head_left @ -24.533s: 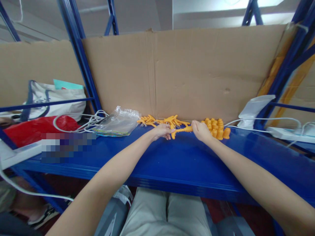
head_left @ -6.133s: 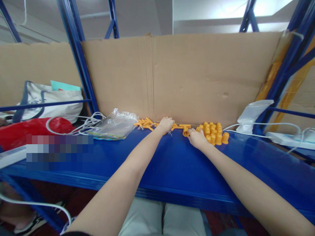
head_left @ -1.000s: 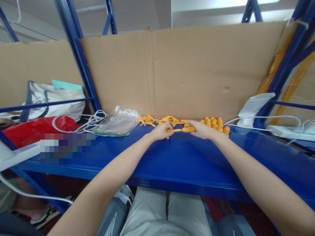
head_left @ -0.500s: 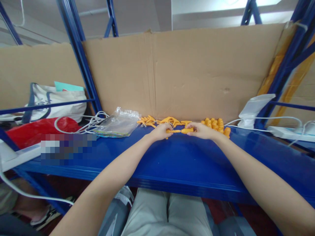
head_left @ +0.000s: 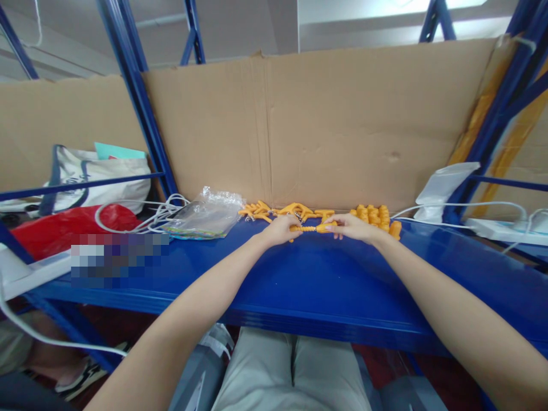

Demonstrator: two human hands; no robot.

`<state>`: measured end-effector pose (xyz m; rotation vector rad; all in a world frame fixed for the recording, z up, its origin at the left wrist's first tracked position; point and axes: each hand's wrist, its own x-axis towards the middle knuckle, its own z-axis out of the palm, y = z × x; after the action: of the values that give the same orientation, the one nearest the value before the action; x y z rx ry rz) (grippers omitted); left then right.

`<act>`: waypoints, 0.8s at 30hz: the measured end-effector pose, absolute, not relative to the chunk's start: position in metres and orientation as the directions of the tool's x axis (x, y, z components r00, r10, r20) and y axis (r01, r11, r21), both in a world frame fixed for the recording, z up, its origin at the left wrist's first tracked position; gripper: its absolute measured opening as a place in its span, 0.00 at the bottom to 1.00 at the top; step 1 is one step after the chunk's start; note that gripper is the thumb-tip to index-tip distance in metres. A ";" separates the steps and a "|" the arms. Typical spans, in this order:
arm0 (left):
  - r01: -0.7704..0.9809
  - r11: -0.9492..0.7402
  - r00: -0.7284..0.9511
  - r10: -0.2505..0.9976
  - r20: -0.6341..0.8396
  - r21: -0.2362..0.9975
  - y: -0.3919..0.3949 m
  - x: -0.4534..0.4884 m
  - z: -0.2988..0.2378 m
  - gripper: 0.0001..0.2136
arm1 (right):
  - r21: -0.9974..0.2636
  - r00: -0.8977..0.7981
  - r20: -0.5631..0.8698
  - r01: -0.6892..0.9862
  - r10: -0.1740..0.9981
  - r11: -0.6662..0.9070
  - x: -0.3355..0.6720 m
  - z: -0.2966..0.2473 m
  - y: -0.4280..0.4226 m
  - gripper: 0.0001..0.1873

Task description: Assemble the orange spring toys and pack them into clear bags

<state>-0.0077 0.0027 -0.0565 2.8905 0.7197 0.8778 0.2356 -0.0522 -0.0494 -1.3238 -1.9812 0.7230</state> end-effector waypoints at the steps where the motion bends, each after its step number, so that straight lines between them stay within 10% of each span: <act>1: 0.418 -0.895 0.738 0.435 0.515 0.157 0.003 -0.008 -0.057 0.04 | -0.749 -0.282 0.189 0.578 0.941 0.324 0.235 -0.049 -0.053 0.16; 12: 0.426 -0.881 0.695 0.464 0.550 0.206 0.008 -0.005 -0.061 0.04 | -0.969 -0.307 0.042 0.220 0.951 0.113 0.242 -0.047 -0.063 0.10; 24: 0.405 -0.882 0.696 0.469 0.543 0.243 0.005 -0.004 -0.062 0.03 | -0.914 -0.108 -0.091 0.403 0.990 -0.040 0.228 -0.046 -0.064 0.29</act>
<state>-0.0042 0.0054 -0.0618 2.7966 0.7224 0.9392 0.2279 -0.0638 -0.0465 -1.5006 -1.5756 1.1303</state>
